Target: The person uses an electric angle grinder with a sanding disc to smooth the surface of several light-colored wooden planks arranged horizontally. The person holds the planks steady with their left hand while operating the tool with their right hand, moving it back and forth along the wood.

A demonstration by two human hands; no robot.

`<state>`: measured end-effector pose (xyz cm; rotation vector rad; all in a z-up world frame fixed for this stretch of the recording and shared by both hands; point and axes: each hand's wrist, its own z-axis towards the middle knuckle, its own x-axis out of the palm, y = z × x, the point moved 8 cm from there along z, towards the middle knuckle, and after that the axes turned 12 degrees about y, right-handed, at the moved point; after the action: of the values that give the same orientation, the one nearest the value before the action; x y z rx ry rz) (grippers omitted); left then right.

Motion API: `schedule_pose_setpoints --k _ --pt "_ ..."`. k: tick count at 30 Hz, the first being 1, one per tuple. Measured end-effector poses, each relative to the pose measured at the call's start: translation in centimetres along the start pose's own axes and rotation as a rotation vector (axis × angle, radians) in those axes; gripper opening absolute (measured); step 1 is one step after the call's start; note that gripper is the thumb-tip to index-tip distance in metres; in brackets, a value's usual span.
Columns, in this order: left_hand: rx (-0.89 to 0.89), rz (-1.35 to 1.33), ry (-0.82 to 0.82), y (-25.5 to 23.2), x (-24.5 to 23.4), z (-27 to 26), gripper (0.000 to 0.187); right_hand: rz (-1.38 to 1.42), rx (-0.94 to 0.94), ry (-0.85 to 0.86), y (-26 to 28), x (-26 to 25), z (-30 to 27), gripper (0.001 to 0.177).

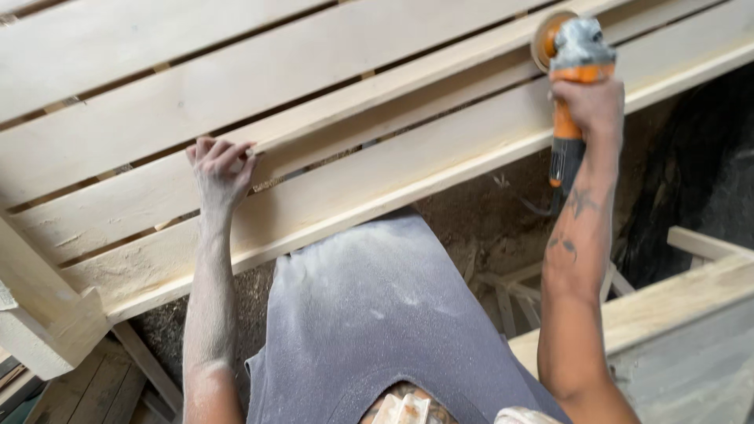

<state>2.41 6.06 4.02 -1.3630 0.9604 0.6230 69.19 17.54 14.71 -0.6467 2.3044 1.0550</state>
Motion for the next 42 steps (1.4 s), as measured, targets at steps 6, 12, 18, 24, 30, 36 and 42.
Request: schedule_pose_setpoints --k 6,12,18,24,30,36,42 --pt "-0.198 -0.189 0.104 -1.1 -0.6 0.8 0.027 0.271 -0.085 -0.107 -0.5 -0.6 -6.5 0.04" --pt "-0.676 -0.372 0.431 -1.4 -0.8 0.7 0.035 0.309 -0.107 -0.066 -0.9 3.7 -8.4 0.041" --pt "-0.953 -0.497 0.562 -1.3 -1.7 -1.9 0.034 0.028 0.05 0.099 0.1 10.9 -9.2 0.042" --pt "-1.073 -0.453 0.397 2.6 -5.8 -5.3 0.036 -0.09 0.064 0.357 4.5 20.1 -11.0 0.047" --pt "-0.955 -0.226 0.18 3.8 -6.2 -6.3 0.023 -0.285 -0.092 0.425 9.2 24.8 -11.5 0.041" --pt "-0.841 -0.488 -0.013 3.3 -5.9 -7.4 0.018 -0.095 0.139 0.372 7.2 21.6 -9.2 0.047" --pt "-0.973 -0.705 -0.011 3.7 -5.7 -7.5 0.014 -0.075 0.111 0.196 2.1 11.3 -1.7 0.053"
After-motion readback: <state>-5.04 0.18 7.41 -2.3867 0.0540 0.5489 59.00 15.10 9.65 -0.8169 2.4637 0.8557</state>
